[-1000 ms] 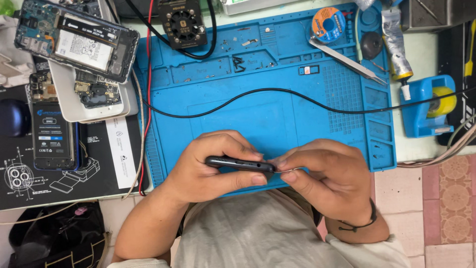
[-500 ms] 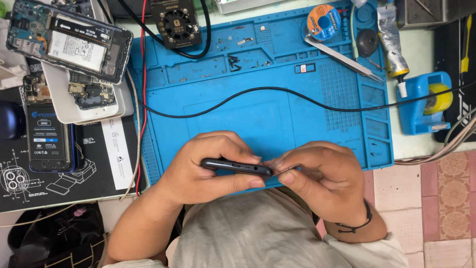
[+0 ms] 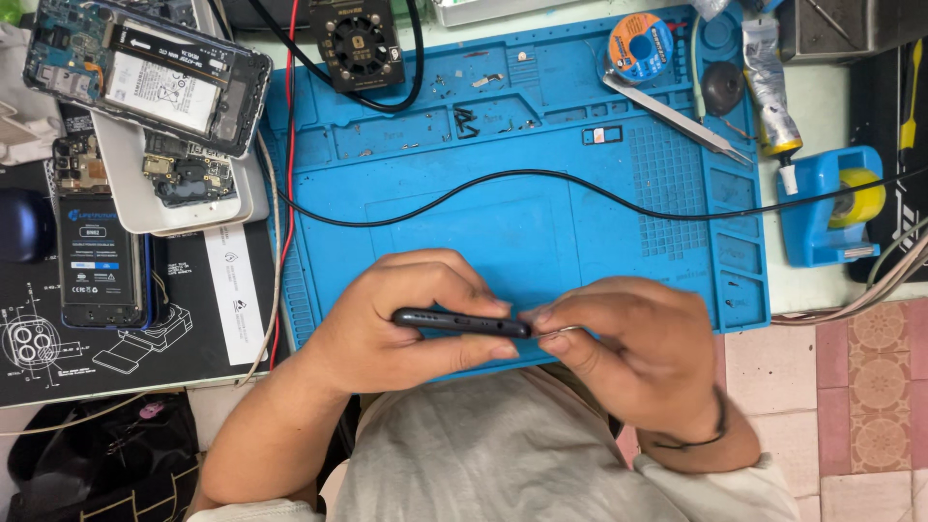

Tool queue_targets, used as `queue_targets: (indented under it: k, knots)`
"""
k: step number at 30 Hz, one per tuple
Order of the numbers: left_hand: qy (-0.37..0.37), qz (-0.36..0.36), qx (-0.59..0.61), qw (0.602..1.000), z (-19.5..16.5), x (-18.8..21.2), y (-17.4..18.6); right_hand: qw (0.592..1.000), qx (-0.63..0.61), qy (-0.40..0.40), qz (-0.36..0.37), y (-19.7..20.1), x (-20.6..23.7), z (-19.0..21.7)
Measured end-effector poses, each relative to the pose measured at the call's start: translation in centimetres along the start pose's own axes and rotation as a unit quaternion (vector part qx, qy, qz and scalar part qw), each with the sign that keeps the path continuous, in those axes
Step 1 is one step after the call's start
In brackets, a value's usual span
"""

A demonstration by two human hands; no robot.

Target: The person holds a smartphone, pries along the edge of its back cover with a fingernail, and removes the back cover to expose the battery and internal components. They then use a spudger tool to work around the battery and internal parts on a blue repair mat.

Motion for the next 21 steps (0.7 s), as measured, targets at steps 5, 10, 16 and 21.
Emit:
queue_targets:
  k: [5,10,16,21]
  knots:
    - [0.003,0.001,-0.018,1.000,-0.4,-0.1,0.0,0.997,0.008,-0.024,0.069,1.0,-0.9,1.0]
    - [-0.026,-0.029,-0.011,0.999,-0.8,0.2,-0.3,0.984,0.160,0.080,-0.009,0.3,-0.2,3.5]
    - [-0.050,-0.053,-0.029,0.997,-0.9,0.5,-0.4,0.919,0.256,0.298,-0.045,-1.5,0.7,4.0]
    - [-0.036,-0.057,-0.046,0.997,-1.1,0.4,-0.4,0.880,0.320,0.345,-0.066,-2.2,0.8,4.2]
Point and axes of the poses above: each hand's wrist, its own x-axis away from the middle knuckle, its own y-axis out of the back of the hand, z = x × y, the point moved 6 cm from there along -x, towards the middle knuckle, and after that the axes turned 4 degrees about z, right-handed, at the moved point
